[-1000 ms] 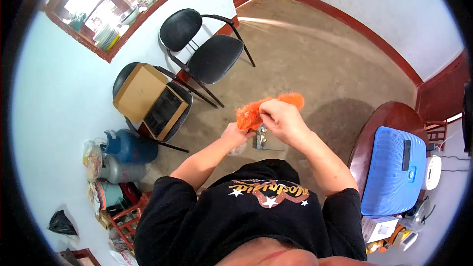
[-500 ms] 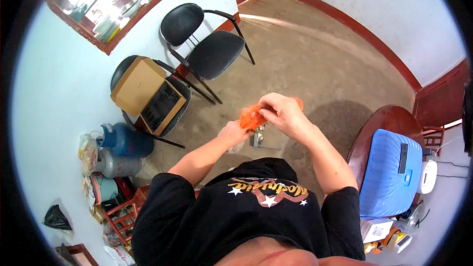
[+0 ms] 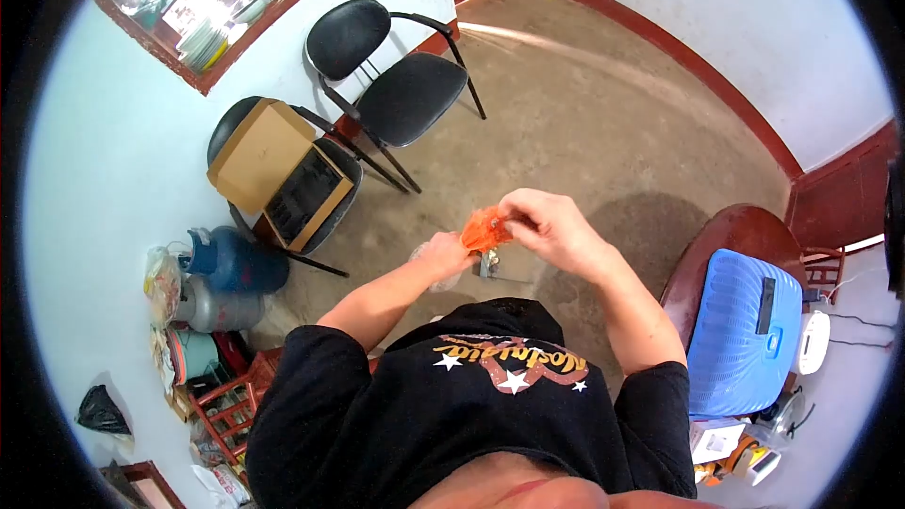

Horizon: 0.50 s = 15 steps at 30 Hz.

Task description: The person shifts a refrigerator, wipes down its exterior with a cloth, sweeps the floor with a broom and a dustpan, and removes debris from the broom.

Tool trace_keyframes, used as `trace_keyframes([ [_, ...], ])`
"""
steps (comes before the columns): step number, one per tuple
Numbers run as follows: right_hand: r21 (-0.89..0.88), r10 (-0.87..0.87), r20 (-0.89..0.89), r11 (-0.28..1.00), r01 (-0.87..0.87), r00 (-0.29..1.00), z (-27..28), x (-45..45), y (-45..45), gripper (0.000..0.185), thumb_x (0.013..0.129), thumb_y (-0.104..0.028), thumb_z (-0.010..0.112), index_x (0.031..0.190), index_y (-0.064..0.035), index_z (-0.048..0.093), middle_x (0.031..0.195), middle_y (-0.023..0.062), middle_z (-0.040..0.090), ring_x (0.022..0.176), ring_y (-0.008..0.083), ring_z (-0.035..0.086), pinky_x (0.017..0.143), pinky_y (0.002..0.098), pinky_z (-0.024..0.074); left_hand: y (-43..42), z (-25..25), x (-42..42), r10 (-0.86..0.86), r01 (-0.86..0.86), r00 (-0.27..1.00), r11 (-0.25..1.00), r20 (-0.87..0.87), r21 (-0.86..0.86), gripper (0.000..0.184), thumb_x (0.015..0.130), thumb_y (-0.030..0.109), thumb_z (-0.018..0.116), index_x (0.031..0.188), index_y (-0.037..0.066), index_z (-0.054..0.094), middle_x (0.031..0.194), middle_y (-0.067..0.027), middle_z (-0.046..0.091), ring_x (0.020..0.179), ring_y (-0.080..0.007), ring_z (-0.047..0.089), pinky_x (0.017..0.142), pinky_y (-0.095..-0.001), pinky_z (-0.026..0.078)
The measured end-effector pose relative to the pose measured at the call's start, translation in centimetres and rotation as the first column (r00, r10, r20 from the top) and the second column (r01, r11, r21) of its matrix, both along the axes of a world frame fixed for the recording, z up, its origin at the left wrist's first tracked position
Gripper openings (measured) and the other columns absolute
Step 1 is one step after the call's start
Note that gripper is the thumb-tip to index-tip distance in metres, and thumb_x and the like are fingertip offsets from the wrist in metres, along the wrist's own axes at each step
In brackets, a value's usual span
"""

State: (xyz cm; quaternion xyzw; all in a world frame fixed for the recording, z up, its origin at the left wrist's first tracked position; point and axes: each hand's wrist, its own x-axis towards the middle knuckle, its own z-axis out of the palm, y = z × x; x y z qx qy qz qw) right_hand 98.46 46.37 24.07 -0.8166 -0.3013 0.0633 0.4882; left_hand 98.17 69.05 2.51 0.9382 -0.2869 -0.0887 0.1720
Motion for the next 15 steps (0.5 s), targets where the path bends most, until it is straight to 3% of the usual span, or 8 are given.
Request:
trace_keyframes([
  [3,-0.048,0.006,-0.007,0.999,-0.006,1.0,-1.0,-0.1,0.6,0.01,0.078,-0.007,0.054,0.087,-0.0026,0.054,0.082,0.0137,0.057,0.077,0.0306,0.057,0.069,0.0353,0.0464,-0.1,-0.7,0.1,-0.012,0.012,1.0,1.0,0.008,-0.008,0.028,0.075,0.035,0.058,0.094,0.014,0.058,0.076,-0.0124,0.062,0.073,-0.0313,0.06,0.063,-0.0432,0.048],
  [5,-0.039,0.044,0.116,0.998,-0.04,0.992,-1.9,0.2,0.8,0.01,0.078,-0.007,0.053,0.087,-0.0027,0.055,0.082,0.0139,0.057,0.079,0.031,0.058,0.069,0.0357,0.0465,-0.2,-0.4,0.0,-0.024,0.024,1.0,1.0,0.016,-0.011,0.027,0.075,0.035,0.059,0.093,0.014,0.059,0.075,-0.0123,0.062,0.072,-0.0312,0.06,0.062,-0.0431,0.048],
  [8,-0.067,0.042,0.143,0.997,-0.033,0.989,-2.2,0.3,0.7,0.009,0.078,-0.008,0.053,0.085,-0.0028,0.056,0.081,0.0137,0.058,0.076,0.0305,0.058,0.067,0.0352,0.0465,-0.6,1.4,-0.3,0.0,0.0,1.0,1.0,-0.005,-0.032,0.026,0.075,0.035,0.059,0.089,0.013,0.06,0.072,-0.0123,0.061,0.072,-0.031,0.06,0.062,-0.0432,0.048],
  [10,0.013,-0.161,0.047,0.987,0.16,0.986,-1.4,0.5,-0.1,0.008,0.077,-0.007,0.055,0.084,-0.0027,0.056,0.08,0.0132,0.058,0.072,0.0286,0.058,0.064,0.0337,0.0464,-0.7,2.2,-0.2,-0.028,0.028,0.999,1.0,0.019,0.008,0.025,0.076,0.034,0.057,0.088,0.012,0.061,0.073,-0.0129,0.061,0.072,-0.0312,0.06,0.063,-0.043,0.048],
  [11,0.088,-0.247,0.047,0.966,0.243,0.968,-1.5,0.9,-0.9,0.007,0.077,-0.007,0.056,0.083,-0.003,0.056,0.075,0.0103,0.057,0.067,0.0212,0.057,0.061,0.0299,0.0455,-0.6,1.9,0.0,-0.024,0.024,1.0,1.0,0.016,0.006,0.025,0.076,0.034,0.057,0.088,0.012,0.061,0.073,-0.0129,0.061,0.072,-0.0312,0.06,0.063,-0.043,0.048],
  [12,0.118,-0.298,-0.123,0.943,0.312,0.947,-1.3,1.1,-1.7,0.007,0.078,-0.006,0.056,0.085,-0.003,0.055,0.072,0.0074,0.054,0.065,0.0129,0.054,0.059,0.0262,0.044,-0.3,1.2,0.1,-0.035,0.037,0.999,0.998,-0.027,0.058,0.028,0.076,0.034,0.059,0.095,0.013,0.057,0.079,-0.0137,0.061,0.075,-0.032,0.06,0.065,-0.043,0.048],
  [13,0.126,-0.305,-0.127,0.939,0.32,0.944,-1.2,1.0,-2.1,0.006,0.08,-0.006,0.055,0.085,-0.0028,0.056,0.071,0.0055,0.053,0.065,0.0106,0.053,0.059,0.0247,0.0434,-0.1,0.6,0.2,-0.045,0.052,0.996,0.993,-0.071,0.109,0.033,0.076,0.033,0.06,0.102,0.014,0.054,0.086,-0.0144,0.06,0.078,-0.0329,0.059,0.067,-0.043,0.049],
  [15,0.132,-0.313,-0.132,0.935,0.33,0.941,-1.4,0.5,-2.5,0.005,0.081,-0.005,0.055,0.085,-0.0027,0.056,0.07,0.0035,0.053,0.064,0.0082,0.052,0.059,0.0231,0.0428,-0.1,0.1,0.3,-0.034,0.046,0.995,0.99,-0.088,0.133,0.032,0.076,0.032,0.06,0.101,0.013,0.055,0.085,-0.0143,0.06,0.077,-0.033,0.059,0.067,-0.043,0.049],
])
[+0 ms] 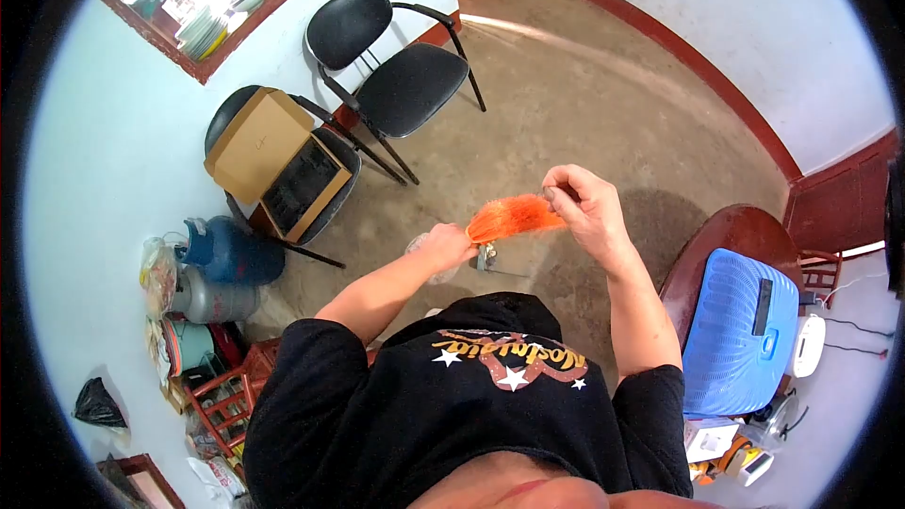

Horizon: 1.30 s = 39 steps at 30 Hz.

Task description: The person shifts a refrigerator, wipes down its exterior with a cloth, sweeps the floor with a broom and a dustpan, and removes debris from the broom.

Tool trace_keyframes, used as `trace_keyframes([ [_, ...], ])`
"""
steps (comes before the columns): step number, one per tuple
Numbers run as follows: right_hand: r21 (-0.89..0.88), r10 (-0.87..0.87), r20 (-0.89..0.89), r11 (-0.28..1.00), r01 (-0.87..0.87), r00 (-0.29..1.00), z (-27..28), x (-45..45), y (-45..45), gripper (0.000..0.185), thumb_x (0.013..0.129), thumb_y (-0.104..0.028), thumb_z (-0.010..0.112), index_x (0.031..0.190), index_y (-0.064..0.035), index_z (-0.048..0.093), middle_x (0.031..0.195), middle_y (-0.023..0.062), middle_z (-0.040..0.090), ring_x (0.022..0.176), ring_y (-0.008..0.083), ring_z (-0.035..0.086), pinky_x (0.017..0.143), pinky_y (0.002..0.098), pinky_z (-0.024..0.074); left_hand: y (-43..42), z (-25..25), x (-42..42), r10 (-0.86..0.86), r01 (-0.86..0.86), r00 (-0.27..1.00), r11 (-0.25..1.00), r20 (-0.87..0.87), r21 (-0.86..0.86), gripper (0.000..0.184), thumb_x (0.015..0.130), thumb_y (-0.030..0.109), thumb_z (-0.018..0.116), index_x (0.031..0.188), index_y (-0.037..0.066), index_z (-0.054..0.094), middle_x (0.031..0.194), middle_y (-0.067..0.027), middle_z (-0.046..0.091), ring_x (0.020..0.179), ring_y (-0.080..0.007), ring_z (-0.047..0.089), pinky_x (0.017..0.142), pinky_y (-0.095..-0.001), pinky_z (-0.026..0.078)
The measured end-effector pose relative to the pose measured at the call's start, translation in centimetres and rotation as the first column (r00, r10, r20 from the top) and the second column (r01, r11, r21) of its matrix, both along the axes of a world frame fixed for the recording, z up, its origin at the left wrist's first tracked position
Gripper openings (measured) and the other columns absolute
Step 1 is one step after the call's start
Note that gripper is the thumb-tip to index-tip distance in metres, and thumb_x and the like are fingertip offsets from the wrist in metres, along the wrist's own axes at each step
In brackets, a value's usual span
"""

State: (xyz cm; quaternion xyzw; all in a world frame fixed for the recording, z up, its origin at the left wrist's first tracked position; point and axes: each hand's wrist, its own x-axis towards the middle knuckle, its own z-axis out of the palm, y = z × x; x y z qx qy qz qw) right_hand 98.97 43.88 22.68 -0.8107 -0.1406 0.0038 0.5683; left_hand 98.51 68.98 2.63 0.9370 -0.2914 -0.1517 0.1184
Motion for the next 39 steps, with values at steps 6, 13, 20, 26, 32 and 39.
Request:
trace_keyframes([
  [6,0.562,-0.257,0.012,0.801,0.206,0.966,-0.6,0.4,-2.8,0.005,0.088,-0.006,0.05,0.087,-0.0016,0.053,0.071,0.003,0.054,0.062,0.0103,0.051,0.059,0.0235,0.0443,0.4,-0.1,-0.1,0.018,-0.017,0.999,1.0,-0.031,0.023,0.029,0.077,0.031,0.059,0.099,0.012,0.055,0.084,-0.014,0.06,0.076,-0.0326,0.059,0.066,-0.0428,0.049],
  [13,0.222,0.029,-0.219,0.975,0.021,0.975,-2.9,-1.8,-0.7,0.002,0.082,-0.003,0.057,0.082,-0.0039,0.056,0.071,-0.0016,0.055,0.068,0.0058,0.053,0.06,0.0222,0.0454,0.3,-0.3,0.1,0.016,-0.013,0.999,0.998,-0.043,0.06,0.032,0.077,0.034,0.058,0.099,0.011,0.055,0.083,-0.0149,0.061,0.077,-0.0332,0.06,0.067,-0.0427,0.048],
  [20,-0.183,0.119,0.108,0.978,-0.098,0.987,-4.5,-2.3,2.7,0.01,0.077,-0.006,0.059,0.086,-0.0036,0.055,0.08,0.0122,0.057,0.077,0.0276,0.058,0.068,0.033,0.0465,0.4,-1.1,0.0,0.049,-0.047,0.997,0.998,-0.063,0.04,0.033,0.076,0.035,0.058,0.099,0.011,0.056,0.082,-0.015,0.061,0.077,-0.0329,0.06,0.068,-0.0426,0.048],
  [26,-0.128,-0.217,0.236,0.959,0.252,0.947,-4.8,-1.1,0.7,0.008,0.077,-0.007,0.059,0.084,-0.0047,0.056,0.08,0.0112,0.057,0.074,0.024,0.058,0.067,0.0314,0.0474,0.9,-0.5,-0.3,0.026,-0.026,1.0,0.999,-0.017,0.034,0.031,0.077,0.034,0.058,0.099,0.012,0.057,0.081,-0.0133,0.062,0.077,-0.0329,0.06,0.069,-0.042,0.049],
  [32,0.233,-0.362,-0.122,0.895,0.381,0.924,-5.9,-0.1,-5.2,0.003,0.083,0.0,0.054,0.082,-0.0032,0.053,0.073,0.0002,0.055,0.062,0.0065,0.051,0.056,0.0204,0.0423,0.9,3.4,-1.0,0.148,-0.161,0.985,0.971,0.085,0.175,0.019,0.081,0.028,0.053,0.089,0.011,0.056,0.085,-0.0064,0.062,0.088,-0.0241,0.057,0.066,-0.0378,0.049],
  [39,0.119,-0.174,-0.257,0.971,0.21,0.951,-9.1,-1.8,-4.0,0.006,0.079,0.002,0.056,0.082,-0.0024,0.053,0.067,-0.0035,0.049,0.063,0.0042,0.045,0.058,0.0195,0.0394,2.1,0.0,-0.1,0.02,-0.087,0.964,0.966,0.267,0.243,0.016,0.076,0.024,0.056,0.08,0.009,0.053,0.073,-0.0069,0.059,0.077,-0.0245,0.056,0.061,-0.0376,0.048],
])
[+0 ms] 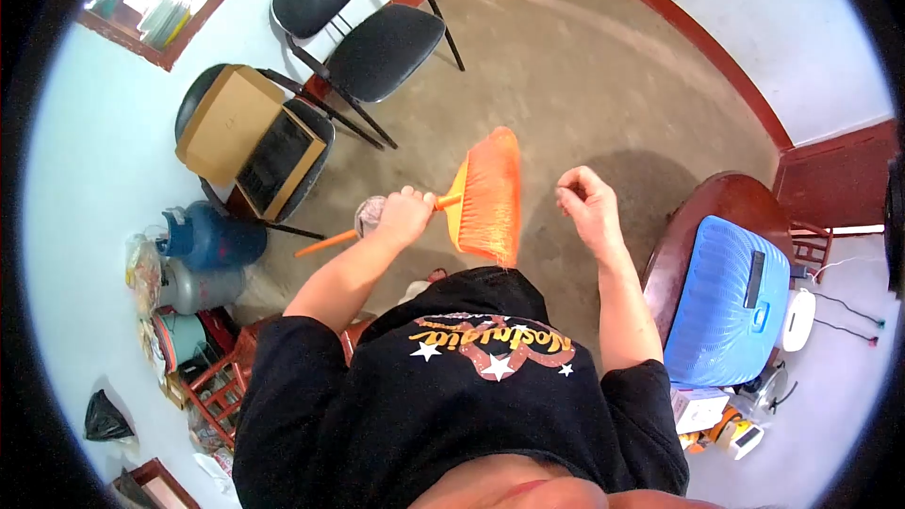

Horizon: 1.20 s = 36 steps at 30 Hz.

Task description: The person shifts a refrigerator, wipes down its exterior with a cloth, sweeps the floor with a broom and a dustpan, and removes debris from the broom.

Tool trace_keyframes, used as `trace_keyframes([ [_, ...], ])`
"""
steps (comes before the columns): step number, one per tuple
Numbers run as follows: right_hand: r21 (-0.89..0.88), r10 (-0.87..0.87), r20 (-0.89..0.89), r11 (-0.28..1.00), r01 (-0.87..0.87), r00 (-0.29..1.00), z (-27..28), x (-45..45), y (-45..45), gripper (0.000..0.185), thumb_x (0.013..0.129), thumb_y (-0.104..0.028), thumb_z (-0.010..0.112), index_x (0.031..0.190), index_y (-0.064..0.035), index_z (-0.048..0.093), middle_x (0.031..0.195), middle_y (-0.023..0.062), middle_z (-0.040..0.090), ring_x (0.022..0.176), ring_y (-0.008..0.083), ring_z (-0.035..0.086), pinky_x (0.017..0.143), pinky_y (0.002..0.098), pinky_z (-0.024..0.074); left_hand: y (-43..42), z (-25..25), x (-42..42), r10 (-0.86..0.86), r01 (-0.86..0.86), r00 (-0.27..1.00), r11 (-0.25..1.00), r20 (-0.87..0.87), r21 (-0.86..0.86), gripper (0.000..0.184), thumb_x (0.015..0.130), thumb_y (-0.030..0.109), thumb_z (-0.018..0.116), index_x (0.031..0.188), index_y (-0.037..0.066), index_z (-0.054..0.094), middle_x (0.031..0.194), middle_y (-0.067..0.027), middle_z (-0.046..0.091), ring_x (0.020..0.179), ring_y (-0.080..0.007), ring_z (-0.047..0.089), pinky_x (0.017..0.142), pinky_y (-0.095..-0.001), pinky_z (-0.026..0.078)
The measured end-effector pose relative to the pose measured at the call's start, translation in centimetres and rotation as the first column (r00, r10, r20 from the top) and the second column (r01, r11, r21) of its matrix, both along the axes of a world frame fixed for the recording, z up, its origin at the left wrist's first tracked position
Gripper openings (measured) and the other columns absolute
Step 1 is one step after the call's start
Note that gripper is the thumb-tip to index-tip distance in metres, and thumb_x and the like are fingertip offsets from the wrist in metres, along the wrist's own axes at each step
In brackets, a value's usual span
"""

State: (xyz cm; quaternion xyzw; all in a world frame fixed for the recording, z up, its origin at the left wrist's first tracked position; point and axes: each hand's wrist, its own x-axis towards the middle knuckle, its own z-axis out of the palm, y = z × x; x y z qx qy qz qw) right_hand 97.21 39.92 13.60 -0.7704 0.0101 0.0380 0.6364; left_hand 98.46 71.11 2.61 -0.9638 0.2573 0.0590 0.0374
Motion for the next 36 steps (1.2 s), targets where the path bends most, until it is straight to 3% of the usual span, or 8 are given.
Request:
trace_keyframes([
  [10,-0.194,0.199,-0.129,0.956,-0.222,0.971,-1.7,-1.3,2.9,0.016,0.077,-0.001,0.059,0.092,-0.002,0.055,0.085,0.0102,0.062,0.078,0.0182,0.06,0.072,0.0292,0.0475,-0.3,0.0,0.3,-0.028,0.028,1.0,0.999,-0.015,0.016,0.011,0.076,0.017,0.051,0.077,0.008,0.057,0.072,-0.0065,0.061,0.075,-0.0232,0.058,0.059,-0.0365,0.049],
  [13,-0.32,0.289,0.069,0.913,-0.253,0.955,-3.4,-0.6,2.9,0.017,0.076,-0.002,0.058,0.093,-0.0033,0.056,0.09,0.0121,0.061,0.082,0.0242,0.061,0.073,0.0319,0.0482,-0.4,-1.2,0.4,-0.019,0.02,0.999,1.0,-0.039,0.009,0.015,0.077,0.022,0.053,0.076,0.007,0.055,0.071,-0.0071,0.06,0.076,-0.0246,0.057,0.061,-0.038,0.047],
  [15,-0.559,0.477,0.069,0.746,-0.362,0.876,-4.3,-0.1,2.5,0.016,0.077,-0.004,0.057,0.093,-0.0045,0.057,0.092,0.0139,0.06,0.085,0.0297,0.059,0.074,0.0346,0.0482,-0.5,-0.9,0.6,-0.019,0.02,0.999,1.0,-0.045,0.014,0.014,0.077,0.021,0.052,0.076,0.007,0.055,0.072,-0.0074,0.06,0.076,-0.0249,0.057,0.061,-0.038,0.048],
  [18,-0.519,0.414,0.117,0.801,-0.3,0.903,-5.1,-0.3,1.9,0.013,0.078,-0.005,0.055,0.091,-0.0046,0.057,0.089,0.0141,0.06,0.085,0.0315,0.058,0.073,0.0356,0.048,-0.7,-0.1,0.5,-0.019,0.022,0.998,0.999,-0.056,0.046,0.012,0.076,0.018,0.052,0.078,0.007,0.056,0.073,-0.0069,0.061,0.076,-0.0242,0.057,0.06,-0.0375,0.048],
  [21,-0.395,0.073,0.103,0.918,-0.026,0.992,-4.8,0.0,0.0,0.011,0.076,-0.003,0.056,0.088,-0.0024,0.057,0.086,0.0131,0.06,0.08,0.0277,0.059,0.071,0.0327,0.0468,-0.8,-0.3,0.4,-0.009,0.016,0.997,0.996,-0.077,0.084,0.011,0.075,0.016,0.052,0.08,0.008,0.057,0.074,-0.0062,0.062,0.077,-0.0232,0.058,0.06,-0.0368,0.049],
  [22,-0.321,0.054,0.018,0.946,-0.046,0.998,-4.4,-0.1,-0.5,0.012,0.076,-0.002,0.057,0.087,-0.0017,0.057,0.085,0.0122,0.059,0.078,0.0255,0.058,0.07,0.0309,0.0462,-0.8,-0.5,0.6,-0.006,0.013,0.997,0.995,-0.081,0.096,0.011,0.076,0.016,0.052,0.08,0.008,0.057,0.074,-0.0062,0.062,0.077,-0.0231,0.058,0.061,-0.0366,0.049],
  [27,-0.301,0.456,0.005,0.849,-0.434,0.89,-1.2,-1.8,1.1,0.009,0.076,-0.004,0.059,0.085,-0.0035,0.056,0.082,0.0116,0.057,0.077,0.0261,0.058,0.069,0.0314,0.0469,-1.1,-0.9,1.1,0.01,0.005,0.99,0.994,-0.138,0.111,0.012,0.076,0.016,0.051,0.081,0.007,0.058,0.075,-0.0065,0.063,0.077,-0.0229,0.059,0.061,-0.0354,0.05],
  [36,-0.457,0.497,-0.005,0.771,-0.444,0.868,-3.1,-2.0,2.0,0.012,0.075,-0.007,0.057,0.086,-0.0021,0.054,0.079,0.0143,0.055,0.074,0.0295,0.057,0.067,0.0355,0.0462,-1.1,-0.9,1.5,-0.004,0.016,0.992,0.996,-0.129,0.089,0.013,0.077,0.016,0.05,0.081,0.007,0.059,0.075,-0.0062,0.063,0.077,-0.0225,0.059,0.06,-0.0355,0.049],
])
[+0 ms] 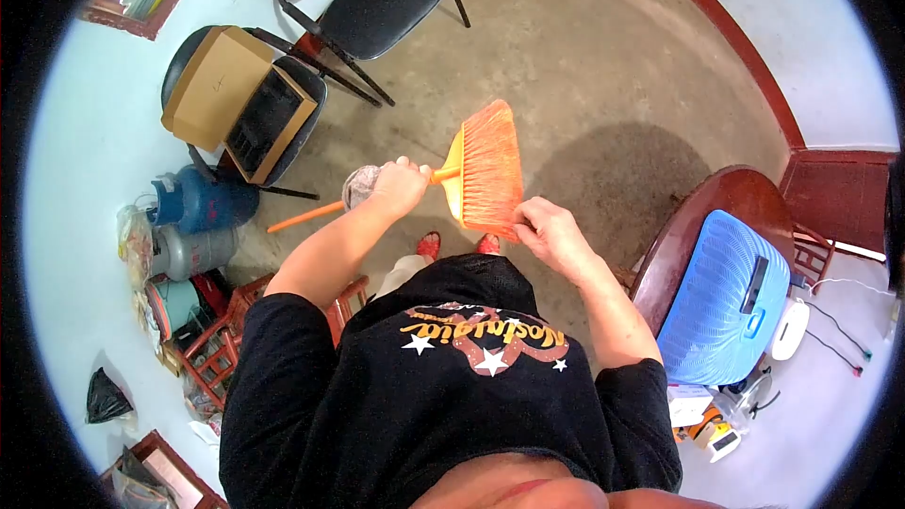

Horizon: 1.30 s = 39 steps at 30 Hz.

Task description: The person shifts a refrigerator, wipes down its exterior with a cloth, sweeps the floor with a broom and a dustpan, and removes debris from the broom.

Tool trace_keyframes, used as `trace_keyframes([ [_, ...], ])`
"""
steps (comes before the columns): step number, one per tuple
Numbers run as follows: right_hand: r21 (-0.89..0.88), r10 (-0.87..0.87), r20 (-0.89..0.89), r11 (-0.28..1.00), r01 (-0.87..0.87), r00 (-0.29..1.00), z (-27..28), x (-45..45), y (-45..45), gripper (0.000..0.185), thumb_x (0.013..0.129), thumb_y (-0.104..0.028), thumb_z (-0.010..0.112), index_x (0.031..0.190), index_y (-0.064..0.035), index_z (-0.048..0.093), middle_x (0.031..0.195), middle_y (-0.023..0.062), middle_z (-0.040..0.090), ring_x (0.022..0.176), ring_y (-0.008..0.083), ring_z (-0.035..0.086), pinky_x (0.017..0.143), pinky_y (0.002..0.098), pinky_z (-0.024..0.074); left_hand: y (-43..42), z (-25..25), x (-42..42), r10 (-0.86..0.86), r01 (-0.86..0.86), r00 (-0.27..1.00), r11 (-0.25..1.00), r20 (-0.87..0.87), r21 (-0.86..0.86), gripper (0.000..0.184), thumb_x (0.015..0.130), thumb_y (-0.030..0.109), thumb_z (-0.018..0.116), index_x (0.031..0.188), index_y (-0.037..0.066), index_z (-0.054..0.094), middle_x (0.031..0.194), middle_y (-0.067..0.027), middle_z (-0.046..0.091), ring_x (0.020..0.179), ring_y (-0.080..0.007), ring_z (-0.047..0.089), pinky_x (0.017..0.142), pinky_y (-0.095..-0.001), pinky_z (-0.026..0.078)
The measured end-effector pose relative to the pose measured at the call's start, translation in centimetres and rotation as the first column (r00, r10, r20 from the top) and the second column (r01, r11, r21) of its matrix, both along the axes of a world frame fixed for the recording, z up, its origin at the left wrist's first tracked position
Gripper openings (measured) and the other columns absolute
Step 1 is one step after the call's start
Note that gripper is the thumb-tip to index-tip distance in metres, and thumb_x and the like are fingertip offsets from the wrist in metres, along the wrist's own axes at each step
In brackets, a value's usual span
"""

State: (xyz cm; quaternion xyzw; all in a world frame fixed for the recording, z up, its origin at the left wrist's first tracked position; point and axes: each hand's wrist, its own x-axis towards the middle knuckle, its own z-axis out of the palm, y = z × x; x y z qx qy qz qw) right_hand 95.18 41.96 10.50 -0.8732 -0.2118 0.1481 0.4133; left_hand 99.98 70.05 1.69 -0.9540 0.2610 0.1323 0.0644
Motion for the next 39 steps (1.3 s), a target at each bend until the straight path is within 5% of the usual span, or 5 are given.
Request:
trace_keyframes([
  [6,0.309,-0.409,-0.543,0.715,0.627,0.733,-2.3,1.4,-4.1,0.006,0.08,-0.004,0.054,0.086,-0.002,0.053,0.07,-0.0034,0.054,0.066,0.0081,0.051,0.059,0.0227,0.0423,0.0,-0.1,0.0,0.018,-0.018,1.0,1.0,0.016,0.001,0.012,0.076,0.016,0.051,0.079,0.007,0.058,0.075,-0.0066,0.063,0.076,-0.0228,0.059,0.06,-0.036,0.049],
  [14,0.146,0.077,0.063,0.986,-0.086,0.995,1.0,1.5,-1.2,0.028,0.073,0.003,0.058,0.098,-0.0093,0.057,0.082,0.0083,0.058,0.078,0.023,0.059,0.064,0.0292,0.0468,0.3,0.2,0.3,0.0,-0.001,1.0,1.0,-0.029,-0.028,0.015,0.079,0.019,0.048,0.078,0.007,0.056,0.073,-0.0079,0.061,0.077,-0.0246,0.057,0.062,-0.0373,0.048],
  [24,-0.089,0.273,0.201,0.961,-0.26,0.941,0.2,1.2,-1.2,0.011,0.076,-0.008,0.056,0.086,-0.0042,0.054,0.081,0.0133,0.056,0.079,0.0295,0.057,0.066,0.0377,0.0467,0.2,0.8,0.0,-0.004,0.006,0.999,0.999,-0.047,0.032,0.014,0.078,0.017,0.049,0.081,0.007,0.058,0.074,-0.007,0.062,0.079,-0.0236,0.059,0.062,-0.0364,0.049],
  [28,0.164,-0.339,-0.119,0.92,0.356,0.933,0.6,1.4,-3.1,0.007,0.078,-0.003,0.056,0.084,-0.0034,0.053,0.072,0.0071,0.055,0.067,0.014,0.055,0.063,0.0262,0.0451,0.3,0.9,-0.5,0.008,-0.004,0.998,0.998,-0.068,0.057,0.013,0.077,0.017,0.05,0.081,0.007,0.058,0.076,-0.0071,0.063,0.079,-0.0233,0.059,0.062,-0.0365,0.049],
  [39,0.359,-0.284,-0.455,0.809,0.466,0.844,-3.2,5.2,-2.9,0.003,0.078,-0.004,0.054,0.078,-0.0014,0.053,0.066,0.0005,0.054,0.063,0.0071,0.051,0.059,0.0242,0.0439,0.9,1.6,-1.1,-0.096,0.096,0.995,0.994,-0.003,0.058,0.011,0.076,0.018,0.052,0.078,0.008,0.057,0.074,-0.0069,0.06,0.077,-0.0237,0.056,0.059,-0.0369,0.046],
])
